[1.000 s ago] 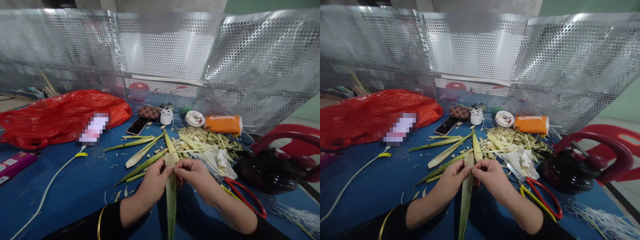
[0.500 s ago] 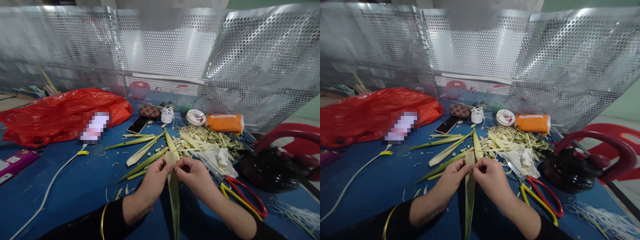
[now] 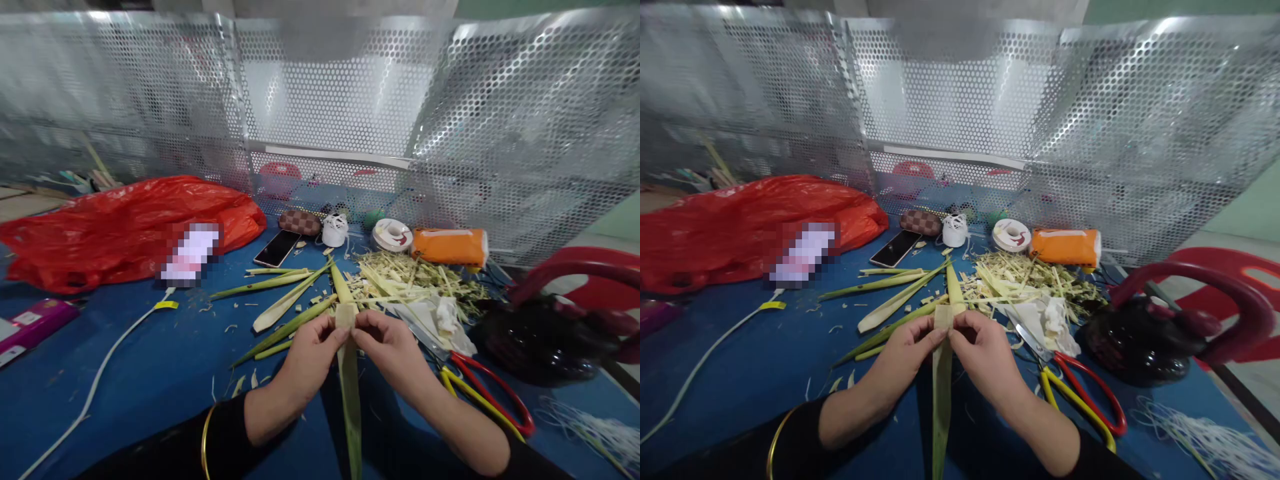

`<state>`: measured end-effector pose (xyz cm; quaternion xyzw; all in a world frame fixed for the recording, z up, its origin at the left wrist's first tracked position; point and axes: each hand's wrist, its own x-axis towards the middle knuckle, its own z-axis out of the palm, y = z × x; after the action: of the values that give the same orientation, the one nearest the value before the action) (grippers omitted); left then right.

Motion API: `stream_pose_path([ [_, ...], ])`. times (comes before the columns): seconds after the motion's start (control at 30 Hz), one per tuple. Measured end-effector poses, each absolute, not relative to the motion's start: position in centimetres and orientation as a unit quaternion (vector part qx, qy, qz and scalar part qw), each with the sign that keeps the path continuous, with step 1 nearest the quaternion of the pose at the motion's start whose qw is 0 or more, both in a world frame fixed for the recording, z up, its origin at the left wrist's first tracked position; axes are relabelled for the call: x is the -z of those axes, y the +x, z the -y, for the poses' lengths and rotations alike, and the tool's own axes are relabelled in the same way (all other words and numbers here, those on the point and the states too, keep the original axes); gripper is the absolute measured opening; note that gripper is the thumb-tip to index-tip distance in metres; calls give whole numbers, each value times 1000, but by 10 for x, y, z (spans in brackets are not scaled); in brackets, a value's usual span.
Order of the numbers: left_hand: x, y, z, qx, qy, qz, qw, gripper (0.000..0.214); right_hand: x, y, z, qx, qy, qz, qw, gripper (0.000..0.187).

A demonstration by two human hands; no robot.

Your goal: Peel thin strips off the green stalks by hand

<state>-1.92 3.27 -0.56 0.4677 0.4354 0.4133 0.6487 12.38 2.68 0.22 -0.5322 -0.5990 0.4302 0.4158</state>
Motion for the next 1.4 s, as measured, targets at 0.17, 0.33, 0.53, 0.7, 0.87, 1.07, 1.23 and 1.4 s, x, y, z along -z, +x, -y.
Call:
stream_pose_path([
  [0.17, 6, -21, -32, -421, 500, -433, 620, 20, 1, 125, -28, -409, -560, 592, 411, 13],
  [0.33, 4, -20, -30, -430, 505, -415, 623, 20, 4, 126, -30, -474, -550, 541, 424, 12],
  [0.53, 8, -20, -32, -410, 506, -420, 632, 23, -3, 124, -29, -490, -509, 543, 453, 15],
  [0.7, 10, -20, -31, -382, 507, -430, 642, 27, -1, 126, -30, -436, -534, 570, 446, 23],
  [0.87, 7, -20, -31, -401, 508, -429, 630, 26, 0, 127, -29, -414, -534, 600, 428, 23],
  [1.07, 5, -21, -30, -417, 517, -417, 620, 24, 1, 128, -29, -363, -560, 624, 406, 21],
  [1.23, 1, -20, -29, -441, 527, -403, 605, 23, 4, 127, -32, -425, -560, 568, 428, 22],
  [1.4, 2, -21, -32, -468, 515, -429, 577, 21, -3, 125, -30, -569, -517, 467, 437, 33],
])
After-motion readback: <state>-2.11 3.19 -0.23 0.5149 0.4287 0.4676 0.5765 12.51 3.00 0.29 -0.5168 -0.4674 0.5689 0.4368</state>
